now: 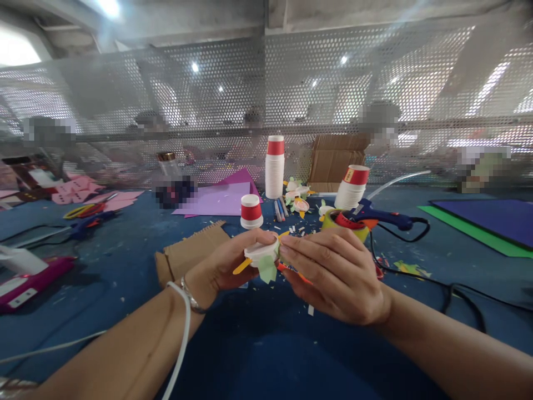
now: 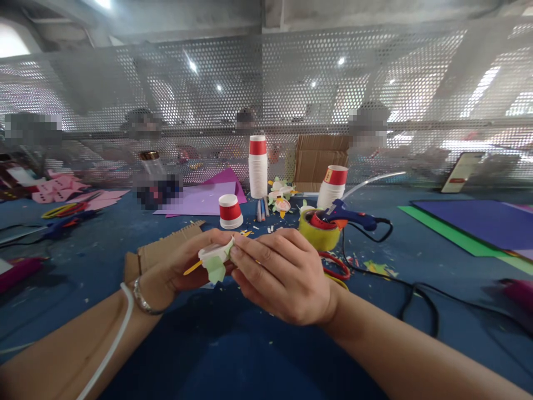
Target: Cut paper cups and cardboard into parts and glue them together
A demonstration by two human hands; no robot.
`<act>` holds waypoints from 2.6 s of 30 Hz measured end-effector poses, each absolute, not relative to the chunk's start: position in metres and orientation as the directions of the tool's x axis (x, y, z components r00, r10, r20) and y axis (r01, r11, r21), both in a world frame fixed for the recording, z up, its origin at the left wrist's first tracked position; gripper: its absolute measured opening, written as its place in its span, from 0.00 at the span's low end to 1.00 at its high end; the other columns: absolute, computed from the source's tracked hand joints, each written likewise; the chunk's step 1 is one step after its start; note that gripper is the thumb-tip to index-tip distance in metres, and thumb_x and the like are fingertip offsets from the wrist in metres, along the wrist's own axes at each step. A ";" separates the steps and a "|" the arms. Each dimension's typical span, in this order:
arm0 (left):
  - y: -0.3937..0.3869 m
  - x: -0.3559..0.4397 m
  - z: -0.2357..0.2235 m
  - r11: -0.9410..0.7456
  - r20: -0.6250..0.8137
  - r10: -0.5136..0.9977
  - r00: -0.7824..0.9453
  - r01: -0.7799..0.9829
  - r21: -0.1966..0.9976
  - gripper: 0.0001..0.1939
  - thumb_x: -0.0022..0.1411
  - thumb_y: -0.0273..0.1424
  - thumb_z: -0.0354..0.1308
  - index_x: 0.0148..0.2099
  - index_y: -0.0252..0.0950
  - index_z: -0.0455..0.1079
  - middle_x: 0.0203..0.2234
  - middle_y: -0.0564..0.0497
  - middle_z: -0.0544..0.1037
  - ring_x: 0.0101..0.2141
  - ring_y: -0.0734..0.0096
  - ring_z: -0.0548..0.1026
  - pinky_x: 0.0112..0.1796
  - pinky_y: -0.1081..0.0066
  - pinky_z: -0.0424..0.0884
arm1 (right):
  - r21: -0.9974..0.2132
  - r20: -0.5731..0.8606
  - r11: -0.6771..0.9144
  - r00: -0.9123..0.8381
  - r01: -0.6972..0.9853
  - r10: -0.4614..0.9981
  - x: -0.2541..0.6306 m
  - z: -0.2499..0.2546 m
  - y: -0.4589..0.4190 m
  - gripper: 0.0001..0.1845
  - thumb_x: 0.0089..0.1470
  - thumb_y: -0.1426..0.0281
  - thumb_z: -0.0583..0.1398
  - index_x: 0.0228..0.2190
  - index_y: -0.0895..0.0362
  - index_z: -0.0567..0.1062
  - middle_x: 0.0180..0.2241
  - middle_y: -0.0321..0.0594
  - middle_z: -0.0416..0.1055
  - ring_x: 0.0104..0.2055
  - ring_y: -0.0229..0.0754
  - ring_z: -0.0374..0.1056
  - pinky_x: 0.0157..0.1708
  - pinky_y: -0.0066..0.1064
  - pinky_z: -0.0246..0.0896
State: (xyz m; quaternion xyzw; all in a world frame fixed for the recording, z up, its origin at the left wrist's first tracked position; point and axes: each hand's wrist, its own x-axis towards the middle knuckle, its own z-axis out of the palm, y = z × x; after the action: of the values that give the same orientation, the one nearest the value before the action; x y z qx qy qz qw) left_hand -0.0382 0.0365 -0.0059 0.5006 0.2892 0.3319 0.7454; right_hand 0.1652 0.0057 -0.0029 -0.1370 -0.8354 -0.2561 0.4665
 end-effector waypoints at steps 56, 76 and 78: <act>0.037 -0.039 -0.002 0.054 0.081 0.861 0.502 -0.249 0.967 0.12 0.50 0.27 0.71 0.34 0.35 0.71 0.26 0.56 0.77 0.27 0.77 0.72 0.31 0.75 0.64 | -0.975 0.188 0.094 -0.513 -0.203 0.838 0.171 -0.016 0.037 0.13 0.54 0.60 0.67 0.27 0.57 0.76 0.27 0.33 0.68 0.29 0.32 0.59 0.31 0.28 0.52; 0.038 -0.023 -0.009 0.045 0.063 0.962 0.267 -0.381 0.924 0.09 0.48 0.30 0.73 0.33 0.34 0.78 0.30 0.51 0.79 0.33 0.72 0.72 0.39 0.72 0.67 | -0.986 0.161 0.126 -0.437 -0.110 0.885 0.166 -0.019 0.039 0.15 0.48 0.58 0.70 0.31 0.55 0.78 0.31 0.34 0.70 0.32 0.35 0.61 0.33 0.30 0.54; 0.038 -0.023 -0.009 0.043 0.067 0.959 0.275 -0.375 0.926 0.10 0.47 0.31 0.73 0.34 0.35 0.79 0.31 0.51 0.79 0.34 0.71 0.73 0.40 0.71 0.67 | -0.984 0.169 0.132 -0.411 -0.117 0.896 0.166 -0.020 0.040 0.14 0.49 0.58 0.70 0.31 0.55 0.78 0.30 0.34 0.70 0.31 0.34 0.60 0.32 0.30 0.53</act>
State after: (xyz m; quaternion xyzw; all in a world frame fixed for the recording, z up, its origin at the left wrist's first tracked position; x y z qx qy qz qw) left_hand -0.0233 0.0376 -0.0090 0.4636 0.3149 0.5133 0.6499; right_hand 0.1664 0.0399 -0.0196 -0.3188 -0.6109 0.5766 0.4389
